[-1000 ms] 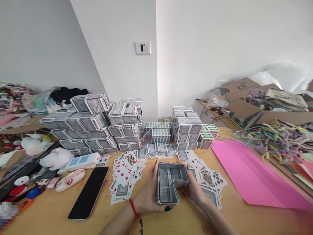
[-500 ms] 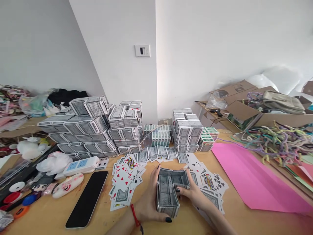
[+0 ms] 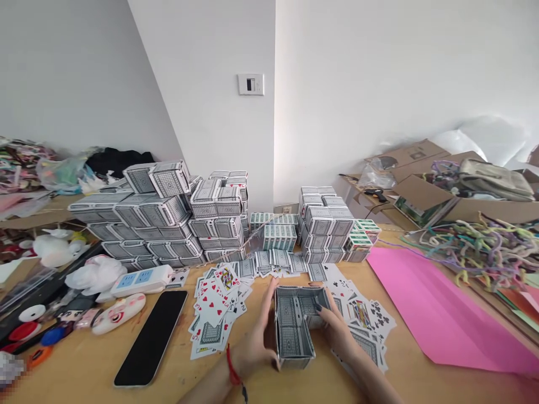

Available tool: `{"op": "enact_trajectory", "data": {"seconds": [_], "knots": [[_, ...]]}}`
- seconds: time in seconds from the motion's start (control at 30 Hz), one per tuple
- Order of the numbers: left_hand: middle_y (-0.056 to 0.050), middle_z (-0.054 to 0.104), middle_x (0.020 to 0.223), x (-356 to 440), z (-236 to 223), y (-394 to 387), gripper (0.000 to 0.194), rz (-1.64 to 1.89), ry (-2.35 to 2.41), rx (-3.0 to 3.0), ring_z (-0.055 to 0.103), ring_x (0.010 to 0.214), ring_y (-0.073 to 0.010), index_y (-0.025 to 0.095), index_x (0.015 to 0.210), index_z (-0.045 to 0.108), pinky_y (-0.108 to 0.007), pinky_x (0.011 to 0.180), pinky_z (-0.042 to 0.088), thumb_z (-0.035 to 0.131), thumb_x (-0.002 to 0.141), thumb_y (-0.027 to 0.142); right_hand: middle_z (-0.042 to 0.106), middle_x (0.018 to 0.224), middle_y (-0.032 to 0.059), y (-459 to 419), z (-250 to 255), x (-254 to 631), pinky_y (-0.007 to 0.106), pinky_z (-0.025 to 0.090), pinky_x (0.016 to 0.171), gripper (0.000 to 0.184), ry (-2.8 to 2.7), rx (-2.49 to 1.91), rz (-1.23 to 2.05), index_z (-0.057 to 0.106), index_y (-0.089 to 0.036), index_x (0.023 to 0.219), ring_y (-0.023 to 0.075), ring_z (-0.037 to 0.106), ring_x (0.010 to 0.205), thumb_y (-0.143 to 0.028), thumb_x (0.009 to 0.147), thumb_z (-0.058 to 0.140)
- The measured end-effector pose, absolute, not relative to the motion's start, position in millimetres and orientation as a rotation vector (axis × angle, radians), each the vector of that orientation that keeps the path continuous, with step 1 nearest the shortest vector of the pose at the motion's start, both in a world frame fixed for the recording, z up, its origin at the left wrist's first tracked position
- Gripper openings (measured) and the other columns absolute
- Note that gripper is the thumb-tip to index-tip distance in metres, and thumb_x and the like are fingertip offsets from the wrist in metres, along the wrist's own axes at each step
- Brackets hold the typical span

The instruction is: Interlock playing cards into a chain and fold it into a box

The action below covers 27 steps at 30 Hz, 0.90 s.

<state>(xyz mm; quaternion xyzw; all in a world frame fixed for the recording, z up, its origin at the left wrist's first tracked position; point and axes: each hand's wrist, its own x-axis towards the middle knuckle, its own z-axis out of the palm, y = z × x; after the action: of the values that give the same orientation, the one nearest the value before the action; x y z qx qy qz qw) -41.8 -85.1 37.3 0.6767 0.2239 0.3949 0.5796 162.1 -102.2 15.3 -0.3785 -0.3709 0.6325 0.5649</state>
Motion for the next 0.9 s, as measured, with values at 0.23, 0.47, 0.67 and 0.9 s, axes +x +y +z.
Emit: {"op": "enact_trajectory", "data": {"seconds": [0.23, 0.47, 0.67, 0.9], "knots": [[0.001, 0.030, 0.141, -40.8, 47.7, -79.4, 0.051, 0.946, 0.737, 1.282, 0.022, 0.130, -0.0226, 0.026, 0.131, 0.034, -0.037, 0.107, 0.016, 0.039, 0.081, 0.021, 0.047, 0.119, 0.0029, -106.8, 18.4, 152.9, 0.036, 0.034, 0.091, 0.055, -1.078, -0.996, 1.378, 0.040, -0.029, 0.119, 0.0246, 0.044, 0.107, -0.027, 0.067, 0.058], [-0.001, 0.049, 0.122, -41.0, 50.1, -84.3, 0.041, 1.023, 0.818, 1.362, 0.041, 0.115, -0.0229, 0.024, 0.111, 0.053, -0.031, 0.097, 0.032, 0.037, 0.075, 0.016, 0.045, 0.119, 0.0034, -115.3, 27.6, 139.8, 0.034, 0.033, 0.092, 0.050, -1.198, -0.984, 1.391, 0.038, -0.029, 0.115, 0.0239, 0.040, 0.112, -0.030, 0.070, 0.061], [-0.002, 0.054, 0.099, -44.3, 48.2, -84.8, 0.031, 1.049, 0.879, 1.442, 0.048, 0.093, -0.0201, 0.024, 0.099, 0.053, -0.028, 0.083, 0.038, 0.035, 0.076, 0.015, 0.047, 0.113, 0.0032, -115.5, 26.6, 137.0, 0.034, 0.034, 0.091, 0.046, -1.217, -0.970, 1.476, 0.038, -0.028, 0.113, 0.0228, 0.044, 0.107, -0.028, 0.072, 0.059], [-0.002, 0.057, 0.095, -47.3, 50.1, -76.2, 0.030, 0.988, 0.938, 1.392, 0.051, 0.089, -0.0195, 0.021, 0.099, 0.056, -0.029, 0.080, 0.039, 0.040, 0.075, 0.014, 0.038, 0.128, 0.0043, -113.1, 24.3, 138.1, 0.037, 0.028, 0.098, 0.070, -1.156, -1.029, 1.438, 0.022, -0.031, 0.132, 0.0236, 0.039, 0.116, -0.035, 0.072, 0.060]]}}
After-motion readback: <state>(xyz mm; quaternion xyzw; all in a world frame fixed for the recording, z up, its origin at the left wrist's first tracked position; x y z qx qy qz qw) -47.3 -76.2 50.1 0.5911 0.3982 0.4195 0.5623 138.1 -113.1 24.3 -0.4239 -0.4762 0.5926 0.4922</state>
